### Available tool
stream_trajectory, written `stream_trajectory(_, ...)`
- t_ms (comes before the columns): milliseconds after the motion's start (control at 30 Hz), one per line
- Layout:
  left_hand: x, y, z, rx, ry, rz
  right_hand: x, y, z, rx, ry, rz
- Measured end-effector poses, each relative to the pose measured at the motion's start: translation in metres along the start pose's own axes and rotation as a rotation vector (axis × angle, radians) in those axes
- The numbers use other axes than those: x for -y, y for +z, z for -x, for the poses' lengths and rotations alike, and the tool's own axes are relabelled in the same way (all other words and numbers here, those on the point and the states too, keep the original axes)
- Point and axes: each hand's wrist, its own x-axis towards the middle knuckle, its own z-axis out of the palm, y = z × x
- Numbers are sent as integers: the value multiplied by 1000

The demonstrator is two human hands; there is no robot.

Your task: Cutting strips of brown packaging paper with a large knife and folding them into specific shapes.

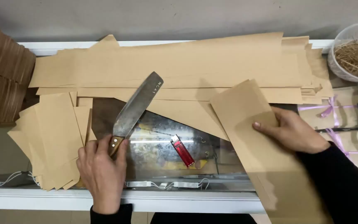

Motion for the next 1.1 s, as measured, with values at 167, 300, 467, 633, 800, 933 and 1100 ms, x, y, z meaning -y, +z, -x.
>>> stream_trajectory(167, -26, -12, -2, -46, 105, 42, -33, -24, -25, -197, -208, 348)
stream_trajectory(300, -75, -24, 5, 92, 376, 410, -34, -29, -24, -339, -412, 361)
stream_trajectory(467, -97, -8, 25, 226, 671, 494, -43, -36, -22, -404, -382, 201)
stream_trajectory(633, -86, -13, 7, 187, 551, 289, -21, -22, 4, -249, -230, -209)
stream_trajectory(800, -120, -26, 12, 470, 33, 1103, 28, 20, 33, 7, -77, -95)
stream_trajectory(933, -153, -33, 12, 797, -187, 1418, 41, 49, 37, 141, -117, 47)
stream_trajectory(1100, -144, -29, 6, 580, -355, 1426, 11, 53, 36, 278, -359, -7)
